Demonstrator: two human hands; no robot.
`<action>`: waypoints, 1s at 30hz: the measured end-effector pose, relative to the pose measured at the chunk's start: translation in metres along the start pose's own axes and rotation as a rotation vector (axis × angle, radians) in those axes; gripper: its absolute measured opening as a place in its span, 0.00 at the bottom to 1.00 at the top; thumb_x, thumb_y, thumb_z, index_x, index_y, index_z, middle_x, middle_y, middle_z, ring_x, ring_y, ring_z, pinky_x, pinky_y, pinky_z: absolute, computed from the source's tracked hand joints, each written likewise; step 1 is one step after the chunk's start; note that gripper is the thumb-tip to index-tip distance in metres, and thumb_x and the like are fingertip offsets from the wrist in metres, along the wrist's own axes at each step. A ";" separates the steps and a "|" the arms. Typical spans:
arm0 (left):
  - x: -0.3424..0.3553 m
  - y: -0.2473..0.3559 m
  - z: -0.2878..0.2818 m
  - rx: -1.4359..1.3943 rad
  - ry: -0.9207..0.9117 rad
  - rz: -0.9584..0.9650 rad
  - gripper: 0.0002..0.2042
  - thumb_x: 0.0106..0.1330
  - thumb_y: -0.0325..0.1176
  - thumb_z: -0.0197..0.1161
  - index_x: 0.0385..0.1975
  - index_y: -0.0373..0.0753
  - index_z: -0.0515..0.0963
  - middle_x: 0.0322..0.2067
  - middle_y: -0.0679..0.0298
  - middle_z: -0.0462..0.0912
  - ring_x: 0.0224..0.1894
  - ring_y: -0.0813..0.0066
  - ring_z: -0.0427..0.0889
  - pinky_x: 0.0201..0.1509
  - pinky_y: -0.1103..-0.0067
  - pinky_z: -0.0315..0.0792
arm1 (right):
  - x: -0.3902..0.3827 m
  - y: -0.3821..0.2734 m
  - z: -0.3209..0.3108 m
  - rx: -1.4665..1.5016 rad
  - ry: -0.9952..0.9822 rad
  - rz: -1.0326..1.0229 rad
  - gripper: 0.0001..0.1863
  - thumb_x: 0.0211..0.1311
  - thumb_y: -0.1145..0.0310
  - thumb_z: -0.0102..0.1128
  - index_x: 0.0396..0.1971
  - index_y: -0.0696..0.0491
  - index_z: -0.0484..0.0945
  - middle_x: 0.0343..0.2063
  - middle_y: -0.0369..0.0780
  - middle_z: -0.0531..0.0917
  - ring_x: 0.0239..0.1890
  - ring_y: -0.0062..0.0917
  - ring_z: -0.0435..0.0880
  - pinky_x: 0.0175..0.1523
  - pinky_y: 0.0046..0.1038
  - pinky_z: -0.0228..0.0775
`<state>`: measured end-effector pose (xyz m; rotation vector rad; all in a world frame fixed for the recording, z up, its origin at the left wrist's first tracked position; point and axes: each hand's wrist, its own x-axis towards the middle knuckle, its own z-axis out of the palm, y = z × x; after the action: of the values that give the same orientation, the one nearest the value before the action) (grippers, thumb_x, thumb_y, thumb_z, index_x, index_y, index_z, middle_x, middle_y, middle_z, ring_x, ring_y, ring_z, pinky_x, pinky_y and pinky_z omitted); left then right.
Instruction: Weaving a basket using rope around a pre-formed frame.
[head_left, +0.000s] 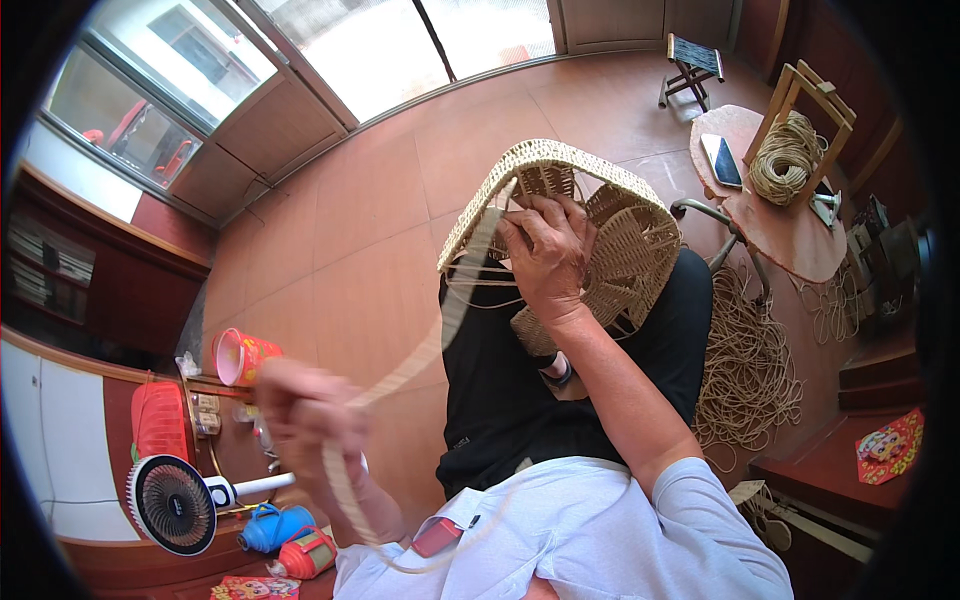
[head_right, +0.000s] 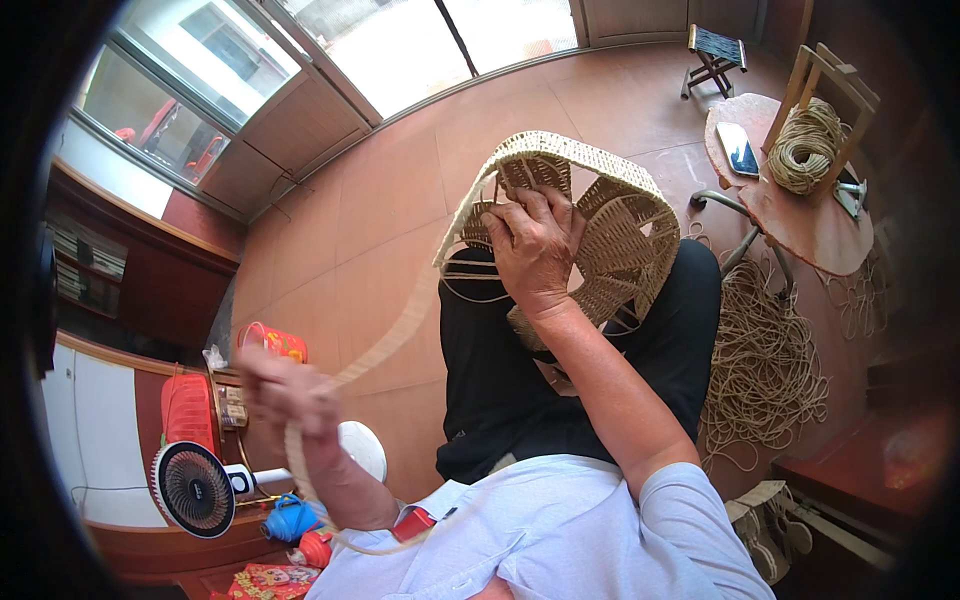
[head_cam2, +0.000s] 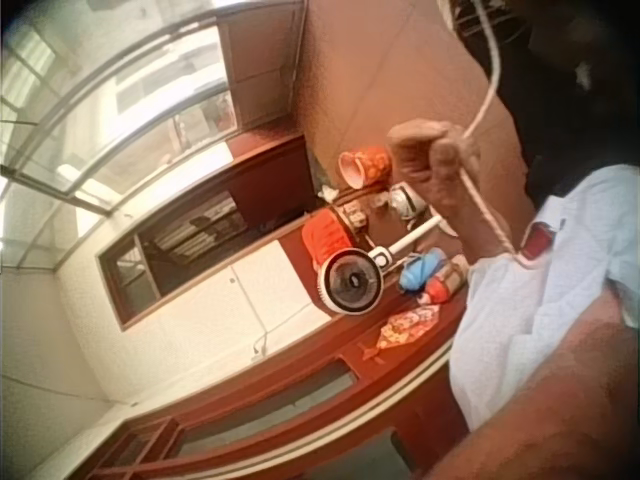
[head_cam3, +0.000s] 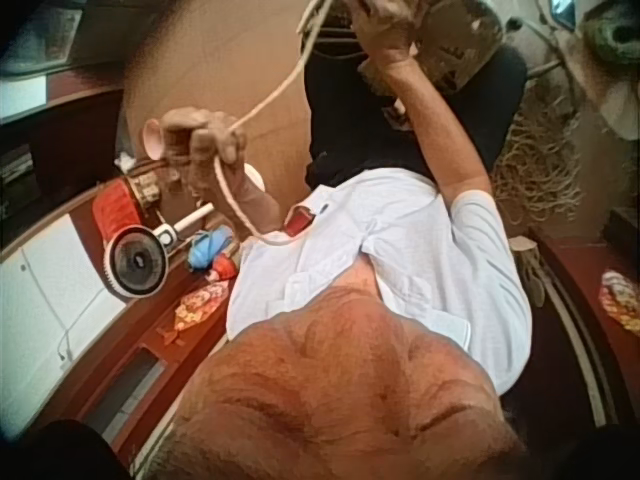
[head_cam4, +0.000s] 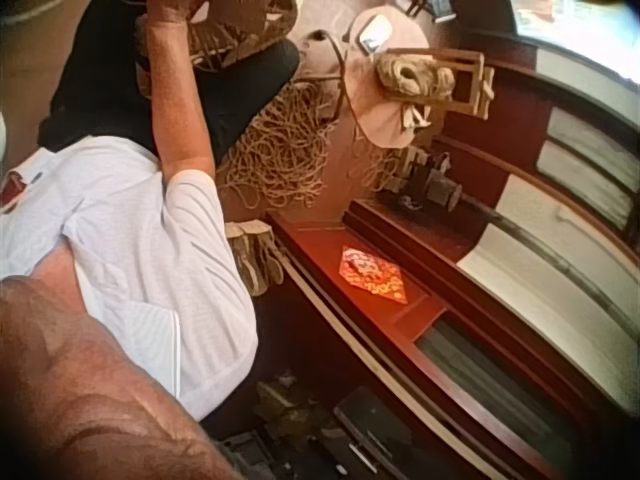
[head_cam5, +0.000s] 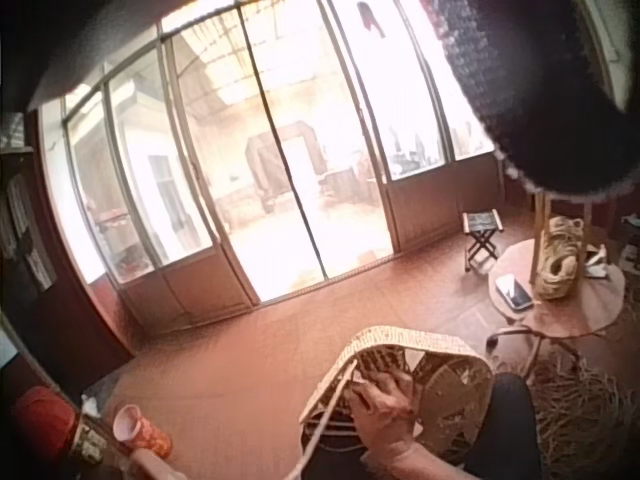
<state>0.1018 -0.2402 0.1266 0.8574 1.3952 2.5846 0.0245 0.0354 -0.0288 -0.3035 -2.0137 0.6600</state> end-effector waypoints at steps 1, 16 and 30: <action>-0.003 -0.011 0.008 0.254 -0.130 -0.039 0.08 0.76 0.26 0.72 0.45 0.33 0.78 0.29 0.61 0.84 0.20 0.84 0.77 0.20 0.86 0.69 | -0.001 -0.001 -0.002 -0.006 -0.028 -0.002 0.10 0.64 0.61 0.78 0.43 0.45 0.93 0.52 0.36 0.90 0.68 0.38 0.78 0.73 0.49 0.61; 0.081 -0.244 0.004 1.202 0.013 0.156 0.31 0.82 0.29 0.62 0.81 0.39 0.62 0.63 0.44 0.86 0.59 0.48 0.91 0.59 0.61 0.86 | 0.009 0.000 -0.011 -0.136 -0.290 0.000 0.19 0.56 0.69 0.71 0.50 0.48 0.90 0.64 0.40 0.84 0.76 0.44 0.71 0.77 0.57 0.56; 0.019 -0.111 0.049 1.038 -0.126 0.212 0.13 0.74 0.21 0.68 0.55 0.39 0.84 0.22 0.69 0.77 0.20 0.81 0.72 0.24 0.78 0.66 | 0.008 -0.011 -0.017 -0.031 -0.220 0.028 0.15 0.62 0.54 0.78 0.44 0.45 0.90 0.51 0.35 0.89 0.69 0.40 0.76 0.71 0.53 0.59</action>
<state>0.0902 -0.1323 0.0679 1.2574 2.7355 1.7153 0.0352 0.0360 -0.0102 -0.2887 -2.2344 0.7055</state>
